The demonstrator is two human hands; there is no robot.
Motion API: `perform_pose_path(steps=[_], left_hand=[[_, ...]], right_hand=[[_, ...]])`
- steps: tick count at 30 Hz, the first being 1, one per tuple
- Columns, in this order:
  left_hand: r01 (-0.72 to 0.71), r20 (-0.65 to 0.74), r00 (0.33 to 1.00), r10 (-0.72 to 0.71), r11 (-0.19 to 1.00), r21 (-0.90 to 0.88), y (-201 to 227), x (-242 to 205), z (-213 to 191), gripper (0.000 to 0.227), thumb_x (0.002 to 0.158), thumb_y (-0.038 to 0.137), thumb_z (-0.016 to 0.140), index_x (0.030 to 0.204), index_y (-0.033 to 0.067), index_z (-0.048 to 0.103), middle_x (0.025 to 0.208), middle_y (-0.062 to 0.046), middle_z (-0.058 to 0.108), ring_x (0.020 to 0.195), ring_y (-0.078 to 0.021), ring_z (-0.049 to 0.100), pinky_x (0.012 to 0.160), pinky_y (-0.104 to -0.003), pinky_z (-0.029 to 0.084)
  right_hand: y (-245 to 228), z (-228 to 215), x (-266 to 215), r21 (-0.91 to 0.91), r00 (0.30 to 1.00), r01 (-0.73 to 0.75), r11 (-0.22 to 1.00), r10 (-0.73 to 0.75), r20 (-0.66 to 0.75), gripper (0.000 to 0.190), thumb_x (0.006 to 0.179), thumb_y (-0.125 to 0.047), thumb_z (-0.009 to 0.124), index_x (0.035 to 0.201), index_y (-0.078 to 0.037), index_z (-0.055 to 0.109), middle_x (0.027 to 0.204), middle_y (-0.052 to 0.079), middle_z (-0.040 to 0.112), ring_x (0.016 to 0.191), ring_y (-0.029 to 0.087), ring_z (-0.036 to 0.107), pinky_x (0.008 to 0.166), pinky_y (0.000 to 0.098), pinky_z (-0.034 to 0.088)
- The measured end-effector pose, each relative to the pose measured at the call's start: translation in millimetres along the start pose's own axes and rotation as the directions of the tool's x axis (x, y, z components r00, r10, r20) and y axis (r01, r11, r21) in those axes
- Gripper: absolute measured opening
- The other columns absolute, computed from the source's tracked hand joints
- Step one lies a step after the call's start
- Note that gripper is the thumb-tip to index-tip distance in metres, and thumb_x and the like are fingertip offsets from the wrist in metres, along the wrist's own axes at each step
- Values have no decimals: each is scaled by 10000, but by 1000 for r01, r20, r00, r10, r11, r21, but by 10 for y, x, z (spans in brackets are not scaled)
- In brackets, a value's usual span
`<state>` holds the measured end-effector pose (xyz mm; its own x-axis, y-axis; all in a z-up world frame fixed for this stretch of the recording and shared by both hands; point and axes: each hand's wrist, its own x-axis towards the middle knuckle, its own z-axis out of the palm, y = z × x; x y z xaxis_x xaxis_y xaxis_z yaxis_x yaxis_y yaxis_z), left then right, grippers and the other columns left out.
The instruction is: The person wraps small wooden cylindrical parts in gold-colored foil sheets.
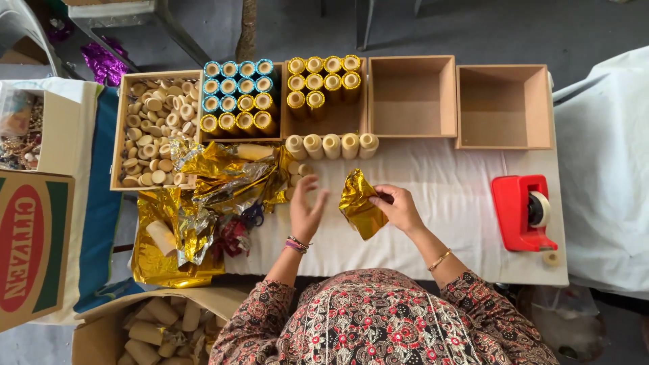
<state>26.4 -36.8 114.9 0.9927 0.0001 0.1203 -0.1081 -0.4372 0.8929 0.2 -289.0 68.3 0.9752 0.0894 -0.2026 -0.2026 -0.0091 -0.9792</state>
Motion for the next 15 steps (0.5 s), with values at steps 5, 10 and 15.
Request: perform_pose_path(steps=[5,10,15], left_hand=[[97,251,966,-67,989,-108,341,17,215,738,734,136,831,1377,43,479,1130,-135,672,930,-218,670,810,-359,564],[225,322,940,-111,912,-343,-679,-33,677,383,917,82,692,1287,9,630,1022,-80,753,887,-142,713,811,-278,588],[573,466,819,-335,440,-691,-446,14,597,285,1037,246,635,1082,-32,677,922,-68,728,803,-138,700,743,-287,591]], right_hand=[[-149,0,-169,-223,998,61,973,-63,-2,188,913,-27,710,1088,32,744,931,71,749,815,106,693,757,265,575],[-54,-134,-278,-313,984,165,935,-179,-17,151,914,-39,727,1039,42,751,905,91,737,808,119,696,768,274,569],[241,-303,-303,3,997,72,997,-72,-41,184,997,-66,629,1108,42,727,959,42,753,876,83,669,811,251,553]])
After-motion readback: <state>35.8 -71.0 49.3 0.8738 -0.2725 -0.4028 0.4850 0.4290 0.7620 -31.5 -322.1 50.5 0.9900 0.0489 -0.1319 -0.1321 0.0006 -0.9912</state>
